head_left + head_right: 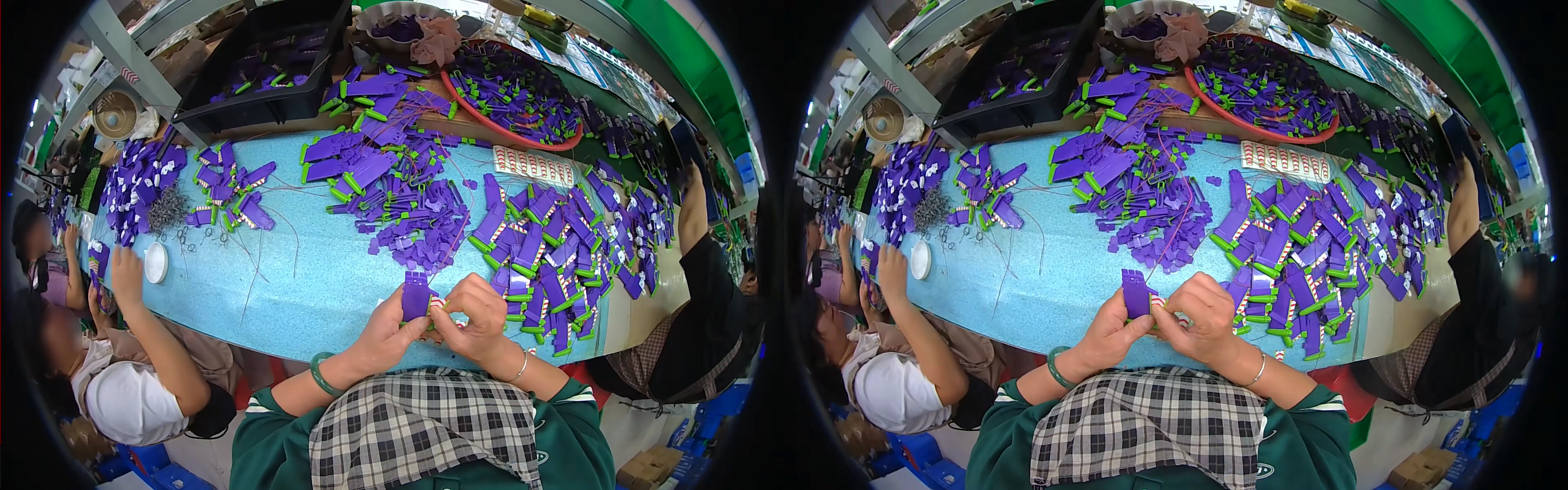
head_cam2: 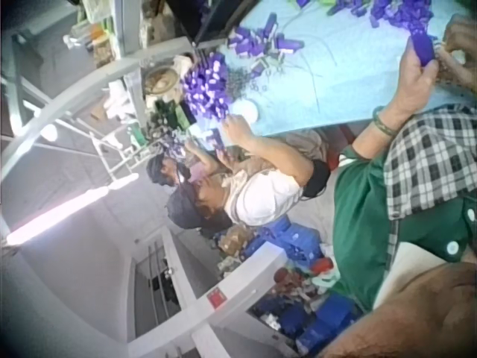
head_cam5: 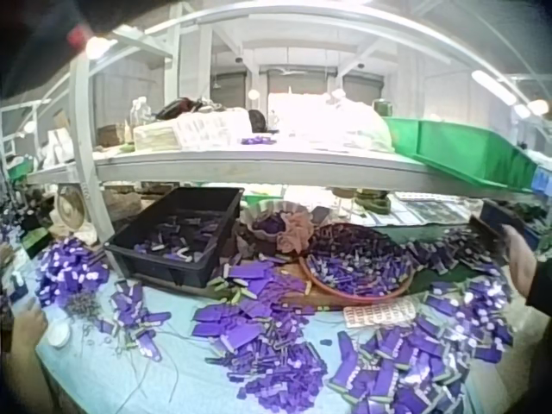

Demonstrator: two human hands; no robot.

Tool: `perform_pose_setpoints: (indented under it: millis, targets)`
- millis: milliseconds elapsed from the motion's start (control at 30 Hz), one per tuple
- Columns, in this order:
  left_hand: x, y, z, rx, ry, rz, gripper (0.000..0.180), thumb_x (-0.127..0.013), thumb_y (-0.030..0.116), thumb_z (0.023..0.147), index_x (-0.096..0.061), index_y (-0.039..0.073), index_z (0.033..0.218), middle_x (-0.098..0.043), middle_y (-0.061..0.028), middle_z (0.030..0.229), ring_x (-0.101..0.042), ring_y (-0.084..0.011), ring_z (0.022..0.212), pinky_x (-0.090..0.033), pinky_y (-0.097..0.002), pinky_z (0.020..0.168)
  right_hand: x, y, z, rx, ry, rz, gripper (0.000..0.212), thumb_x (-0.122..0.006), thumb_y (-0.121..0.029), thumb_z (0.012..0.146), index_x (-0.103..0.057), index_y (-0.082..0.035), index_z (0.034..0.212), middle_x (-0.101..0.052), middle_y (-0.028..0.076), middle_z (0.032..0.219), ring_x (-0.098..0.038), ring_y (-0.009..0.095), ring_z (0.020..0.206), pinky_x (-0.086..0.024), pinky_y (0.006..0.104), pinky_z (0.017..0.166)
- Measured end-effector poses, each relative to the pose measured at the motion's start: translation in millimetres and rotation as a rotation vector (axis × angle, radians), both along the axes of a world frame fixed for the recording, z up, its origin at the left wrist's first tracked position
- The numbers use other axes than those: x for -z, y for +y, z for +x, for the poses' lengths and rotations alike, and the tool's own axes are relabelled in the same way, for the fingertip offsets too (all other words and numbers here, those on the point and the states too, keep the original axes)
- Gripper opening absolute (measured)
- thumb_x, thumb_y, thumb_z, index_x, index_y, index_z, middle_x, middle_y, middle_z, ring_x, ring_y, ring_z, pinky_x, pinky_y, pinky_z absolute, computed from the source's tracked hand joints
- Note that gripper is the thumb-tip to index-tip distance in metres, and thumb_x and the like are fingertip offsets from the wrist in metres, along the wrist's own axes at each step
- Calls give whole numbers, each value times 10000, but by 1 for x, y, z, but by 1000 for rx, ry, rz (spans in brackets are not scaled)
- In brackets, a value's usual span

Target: The person assembles small purple and green plastic components by hand at a workbench. They repeatedly pick up a purple piece, insert a green piece, and place the finished unit on the table.

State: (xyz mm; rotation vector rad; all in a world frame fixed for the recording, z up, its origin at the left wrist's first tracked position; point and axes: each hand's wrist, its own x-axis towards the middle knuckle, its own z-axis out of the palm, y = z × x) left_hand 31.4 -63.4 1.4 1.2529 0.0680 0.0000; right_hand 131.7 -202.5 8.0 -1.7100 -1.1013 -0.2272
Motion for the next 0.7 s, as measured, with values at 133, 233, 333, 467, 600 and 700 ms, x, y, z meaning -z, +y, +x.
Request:
perform_pose_setpoints:
  millis: [133,233,333,467,600,700]
  targets:
    - [5,5,0,56,0,-57,209,-512,140,969,-489,24,1141,-575,-55,1015,-566,-129,883,-479,-290,793,-2,3,2,-52,209,-101,218,-739,-139,714,-590,-27,826,-599,103,787,-579,255,714,-461,344,620]
    - [24,9,2,206,41,-526,201,-454,184,990,-489,23,1106,-570,-69,948,-580,-161,790,-494,-307,694,2,4,4,-156,469,-152,365,-744,-241,730,-591,-6,964,-608,123,903,-601,271,849,-487,357,725]
    - [21,-3,7,274,199,-700,246,-392,259,995,-494,41,945,-522,-62,778,-531,-174,634,-440,-309,559,10,8,4,-279,483,-198,416,-753,-276,735,-602,2,1004,-615,118,932,-604,264,897,-490,354,748]
    - [17,-5,9,361,475,-842,318,-416,283,960,-486,61,743,-379,-12,573,-369,-114,477,-284,-248,441,5,3,1,-330,655,-251,320,-731,-220,777,-631,27,954,-628,116,986,-616,200,884,-486,307,753]
    - [36,3,14,700,328,-990,356,-442,343,952,-513,68,737,-444,-32,584,-425,-123,485,-328,-255,450,7,-1,2,-391,871,-190,225,-618,-181,876,-651,10,991,-644,80,963,-592,140,903,-466,284,782]
    - [16,6,10,430,211,-609,304,-514,315,941,-543,52,792,-547,-70,688,-523,-143,575,-409,-262,511,2,-1,7,-465,1047,-52,252,-556,-160,904,-633,11,1073,-643,66,1025,-585,138,950,-453,280,840]
